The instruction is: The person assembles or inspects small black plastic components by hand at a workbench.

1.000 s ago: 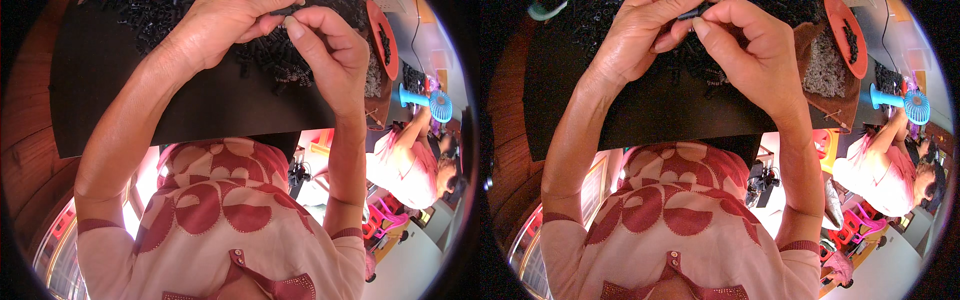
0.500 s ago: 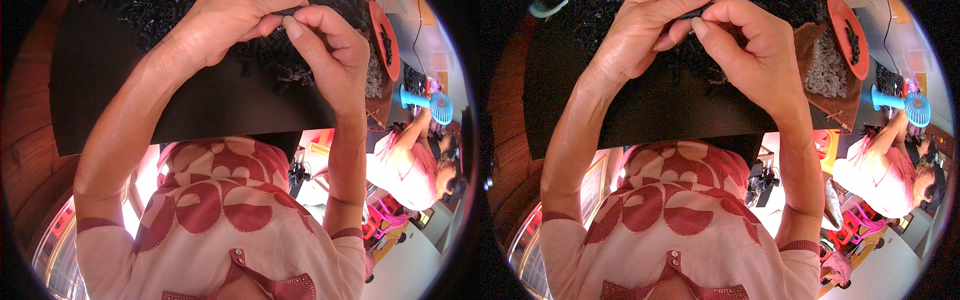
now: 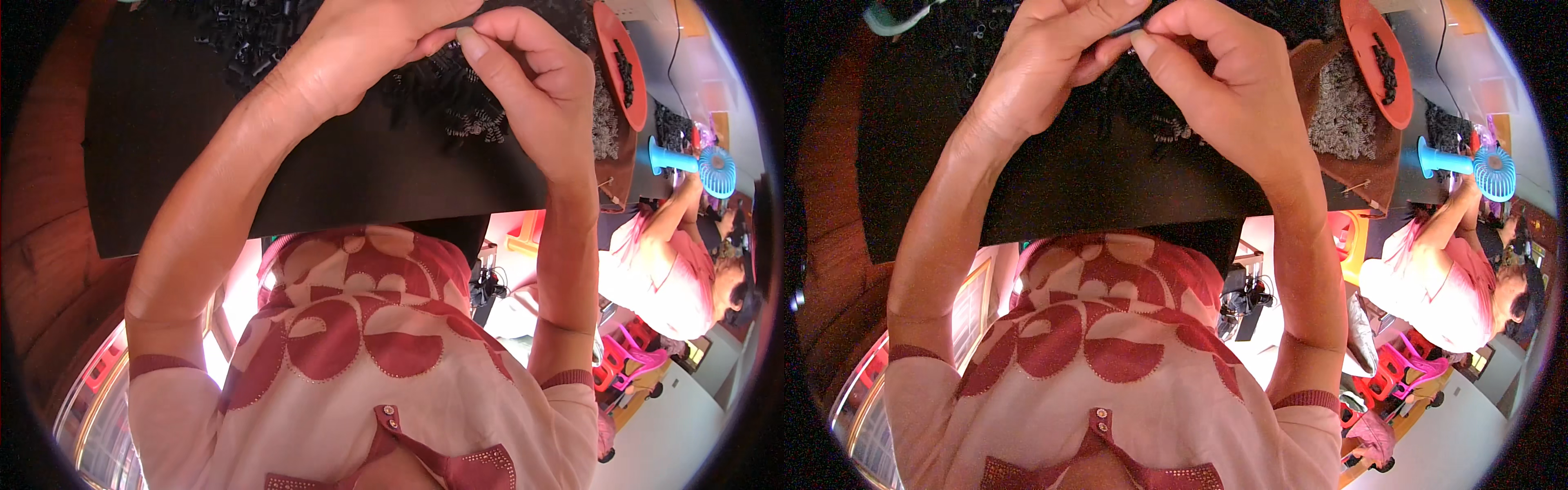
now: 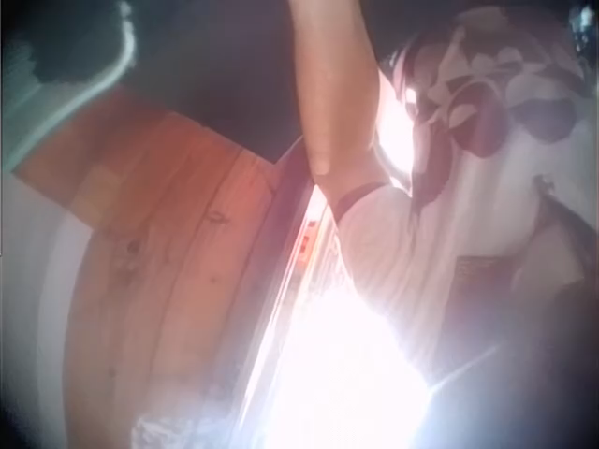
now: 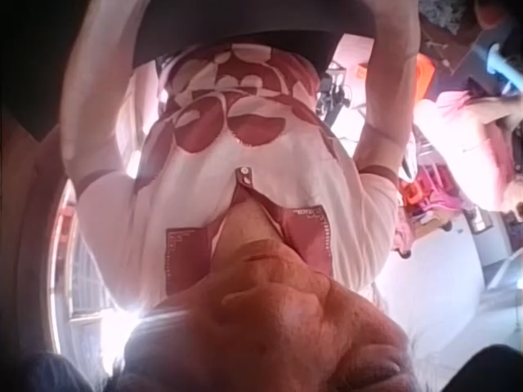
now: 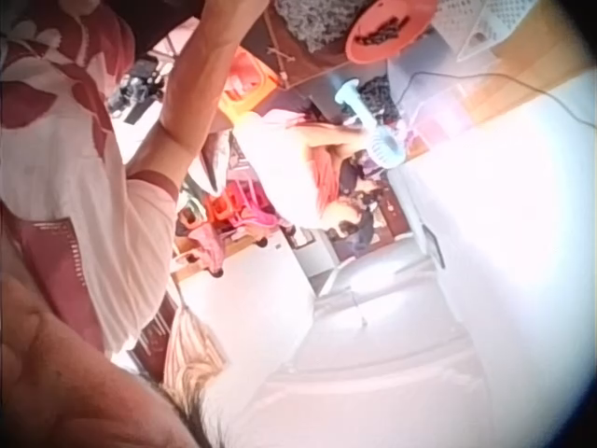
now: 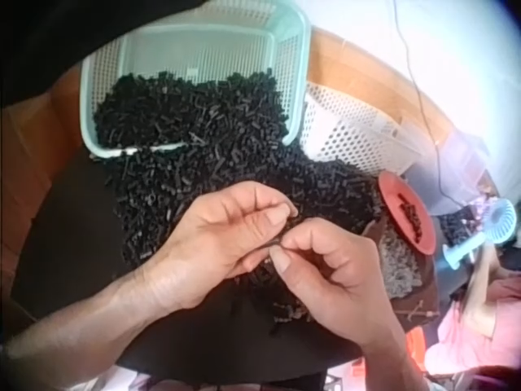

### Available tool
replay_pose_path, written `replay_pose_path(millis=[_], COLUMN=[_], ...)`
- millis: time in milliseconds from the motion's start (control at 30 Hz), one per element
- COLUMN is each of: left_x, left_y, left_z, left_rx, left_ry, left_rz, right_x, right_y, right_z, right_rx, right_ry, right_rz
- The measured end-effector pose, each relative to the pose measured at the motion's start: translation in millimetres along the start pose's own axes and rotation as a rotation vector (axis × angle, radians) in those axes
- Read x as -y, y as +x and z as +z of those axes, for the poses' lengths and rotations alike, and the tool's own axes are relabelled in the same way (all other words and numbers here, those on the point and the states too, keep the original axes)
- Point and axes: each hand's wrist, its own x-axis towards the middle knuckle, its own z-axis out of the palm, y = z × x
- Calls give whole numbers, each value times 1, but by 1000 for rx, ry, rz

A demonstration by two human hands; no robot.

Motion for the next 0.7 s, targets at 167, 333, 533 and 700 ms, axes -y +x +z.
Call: replay_pose_path(millis=[167, 333, 533, 700], left_x=[0, 0, 0, -2], left_y=[-2, -2, -6, -8], left_z=[-5, -3, 2, -3], left_rx=[10, 40, -103, -20], left_ry=[0, -16, 209, 198], left_rz=[48, 35, 133, 117], right_x=[47, 50, 47, 52], right_y=[14, 24, 28, 29], right_z=[7, 4, 7, 2], right_rx=[-69, -120, -135, -127], right_ry=[-737, -593, -621, -639], right_rz=[911, 904, 880, 899])
